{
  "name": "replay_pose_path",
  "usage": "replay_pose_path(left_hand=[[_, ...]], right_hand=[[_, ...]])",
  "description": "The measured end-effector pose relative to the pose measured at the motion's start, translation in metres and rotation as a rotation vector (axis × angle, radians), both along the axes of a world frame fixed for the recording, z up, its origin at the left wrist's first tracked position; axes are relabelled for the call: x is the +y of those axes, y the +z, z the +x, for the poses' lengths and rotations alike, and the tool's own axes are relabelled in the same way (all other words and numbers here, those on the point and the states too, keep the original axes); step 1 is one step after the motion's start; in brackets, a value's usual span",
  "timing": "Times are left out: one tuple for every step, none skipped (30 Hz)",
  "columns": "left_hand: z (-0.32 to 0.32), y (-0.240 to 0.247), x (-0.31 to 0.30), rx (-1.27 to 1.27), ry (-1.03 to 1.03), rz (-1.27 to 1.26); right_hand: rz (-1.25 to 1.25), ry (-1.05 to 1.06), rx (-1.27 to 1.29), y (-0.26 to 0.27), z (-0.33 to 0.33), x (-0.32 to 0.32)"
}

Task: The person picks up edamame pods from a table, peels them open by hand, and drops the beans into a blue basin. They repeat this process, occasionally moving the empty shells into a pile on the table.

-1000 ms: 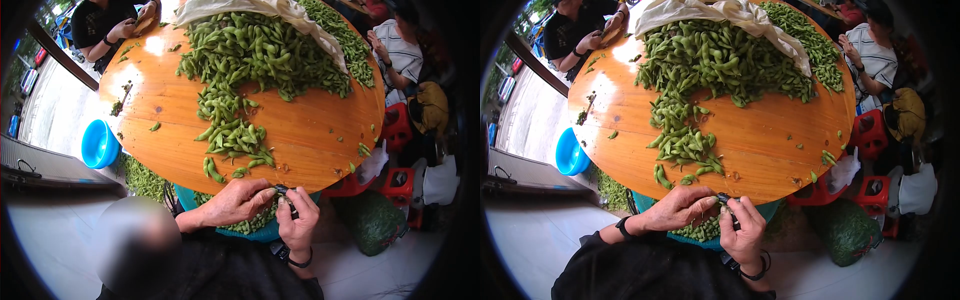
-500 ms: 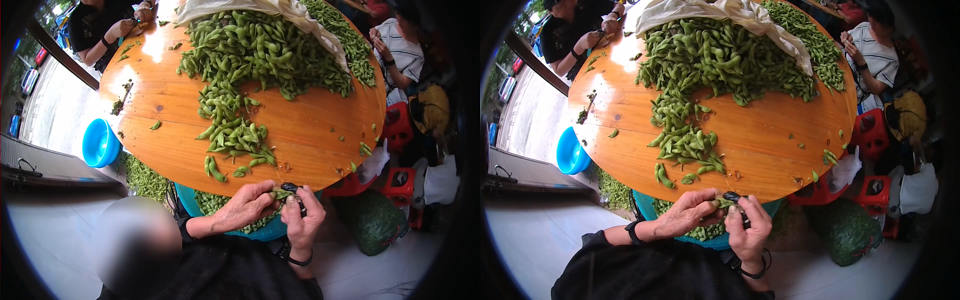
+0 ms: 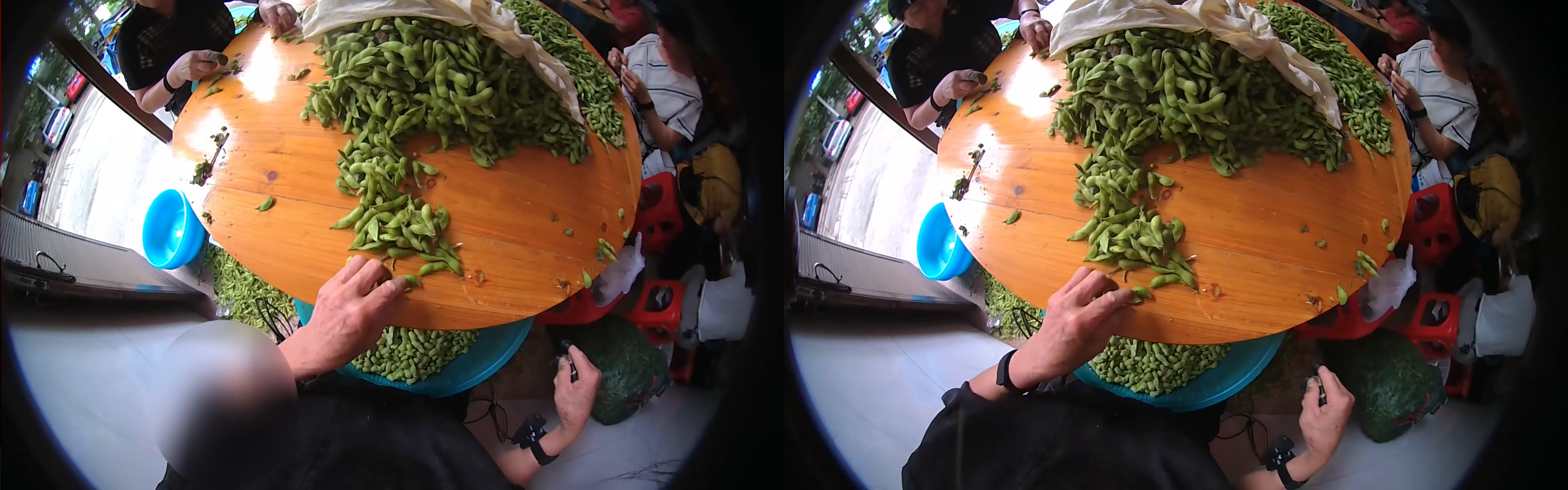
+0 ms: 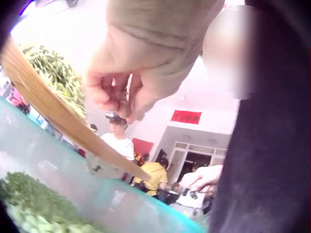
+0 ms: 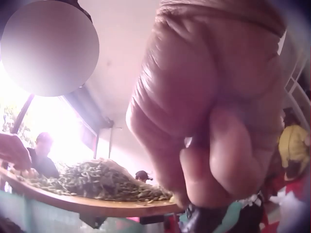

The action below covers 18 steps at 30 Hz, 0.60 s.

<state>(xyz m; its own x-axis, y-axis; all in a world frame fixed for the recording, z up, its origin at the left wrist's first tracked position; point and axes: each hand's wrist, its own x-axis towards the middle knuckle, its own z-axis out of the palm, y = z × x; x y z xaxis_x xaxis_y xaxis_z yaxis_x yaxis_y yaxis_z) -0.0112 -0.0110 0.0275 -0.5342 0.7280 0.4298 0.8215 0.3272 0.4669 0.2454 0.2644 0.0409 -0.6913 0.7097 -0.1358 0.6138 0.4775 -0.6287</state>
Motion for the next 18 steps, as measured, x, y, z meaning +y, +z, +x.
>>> replay_pose_path(left_hand=[[-0.001,-0.005,0.004,0.004,0.003,-0.001],[-0.003,-0.011,0.009,0.032,0.002,-0.033],[-0.004,-0.014,0.014,0.059,0.000,-0.065],[-0.005,-0.014,0.017,0.061,0.000,-0.063],[-0.005,-0.013,0.019,0.029,0.017,-0.068],[-0.006,-0.013,0.021,-0.004,0.033,-0.074],[-0.008,-0.012,0.022,-0.010,0.031,-0.076],[-0.010,-0.011,0.023,-0.044,0.022,-0.007],[-0.009,-0.009,0.023,-0.077,0.014,0.062],[-0.007,-0.004,0.023,-0.082,0.014,0.060],[-0.004,0.005,0.022,-0.359,-0.037,0.114],[-0.002,0.009,0.023,-0.634,-0.089,0.168],[0.001,0.006,0.023,-0.633,-0.089,0.169],[0.007,0.001,0.025,-0.868,-0.098,0.244],[0.011,-0.002,0.026,-1.101,-0.106,0.318],[0.013,-0.001,0.028,-1.101,-0.106,0.318],[0.015,0.000,0.029,-1.132,-0.111,0.354],[0.017,0.000,0.030,-1.165,-0.117,0.390]], right_hand=[[-0.019,0.040,0.024,0.001,-0.016,-0.009],[0.149,0.256,0.188,-0.013,-0.027,-0.009],[0.108,0.270,0.231,-0.015,-0.040,-0.018],[0.068,0.284,0.273,-0.014,-0.055,-0.030],[0.036,0.318,0.305,-0.011,-0.067,-0.040],[0.003,0.352,0.336,-0.010,-0.078,-0.048],[-0.040,0.377,0.380,-0.008,-0.087,-0.056],[-0.084,0.404,0.423,-0.007,-0.095,-0.063],[-0.154,0.373,0.421,-0.006,-0.100,-0.070],[-0.222,0.341,0.420,-0.006,-0.105,-0.077],[-0.304,0.316,0.457,-0.007,-0.111,-0.084],[-0.407,0.279,0.496,-0.009,-0.116,-0.092],[-0.525,0.254,0.510,-0.010,-0.120,-0.096],[-0.643,0.229,0.523,-0.011,-0.122,-0.100],[-0.770,0.219,0.571,-0.012,-0.125,-0.104],[-0.770,0.219,0.571,-0.011,-0.127,-0.105],[-0.848,0.205,0.587,-0.010,-0.128,-0.106],[-0.925,0.190,0.603,-0.010,-0.128,-0.106]])
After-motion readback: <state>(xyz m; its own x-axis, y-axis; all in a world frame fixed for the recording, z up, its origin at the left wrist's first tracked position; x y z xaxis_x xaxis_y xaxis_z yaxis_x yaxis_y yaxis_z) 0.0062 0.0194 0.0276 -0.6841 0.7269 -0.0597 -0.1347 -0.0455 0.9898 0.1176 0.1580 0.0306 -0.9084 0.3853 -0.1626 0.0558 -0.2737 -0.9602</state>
